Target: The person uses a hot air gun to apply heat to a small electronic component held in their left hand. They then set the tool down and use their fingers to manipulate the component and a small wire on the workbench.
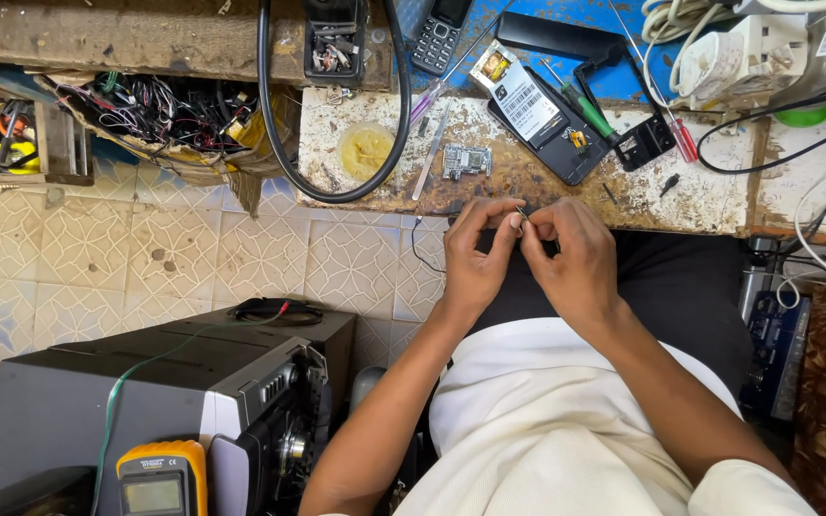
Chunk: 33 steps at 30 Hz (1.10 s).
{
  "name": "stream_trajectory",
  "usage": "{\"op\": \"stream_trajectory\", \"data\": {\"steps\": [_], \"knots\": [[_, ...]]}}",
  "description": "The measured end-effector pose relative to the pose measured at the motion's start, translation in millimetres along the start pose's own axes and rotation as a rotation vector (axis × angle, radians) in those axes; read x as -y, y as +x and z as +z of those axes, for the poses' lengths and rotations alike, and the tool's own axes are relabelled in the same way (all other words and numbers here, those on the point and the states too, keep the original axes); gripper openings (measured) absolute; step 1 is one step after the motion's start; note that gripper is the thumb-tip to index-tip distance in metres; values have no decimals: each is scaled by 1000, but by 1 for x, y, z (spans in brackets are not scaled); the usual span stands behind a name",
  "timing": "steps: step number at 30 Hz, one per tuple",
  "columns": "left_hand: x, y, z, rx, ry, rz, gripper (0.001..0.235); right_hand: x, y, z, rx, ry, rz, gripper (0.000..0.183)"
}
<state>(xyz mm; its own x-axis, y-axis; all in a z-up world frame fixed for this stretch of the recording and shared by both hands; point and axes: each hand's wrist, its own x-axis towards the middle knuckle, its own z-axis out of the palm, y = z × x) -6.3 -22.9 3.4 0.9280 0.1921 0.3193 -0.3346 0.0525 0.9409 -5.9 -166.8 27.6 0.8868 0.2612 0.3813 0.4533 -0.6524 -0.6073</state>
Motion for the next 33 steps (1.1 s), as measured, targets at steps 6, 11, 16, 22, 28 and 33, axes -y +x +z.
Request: {"op": "stream_trajectory", "data": {"steps": [6,11,16,22,28,33], "knots": [[-1,0,0,5,32,34,15,-1,-1,2,-31,-86,-72,14],[3,-1,1,2,7,51,19,0,-1,2,-36,-114,-105,14],[2,0,-1,1,-23,40,18,1,-2,2,-25,-89,-75,13],[9,-3,-2,1,-63,-12,17,-11,-3,1,72,285,185,6],[16,-5,-3,2,-100,-49,15,-24,-6,6,210,763,430,11],[18,-4,-1,-6,-139,-77,15,-33,-6,8,287,1011,497,21]]}}
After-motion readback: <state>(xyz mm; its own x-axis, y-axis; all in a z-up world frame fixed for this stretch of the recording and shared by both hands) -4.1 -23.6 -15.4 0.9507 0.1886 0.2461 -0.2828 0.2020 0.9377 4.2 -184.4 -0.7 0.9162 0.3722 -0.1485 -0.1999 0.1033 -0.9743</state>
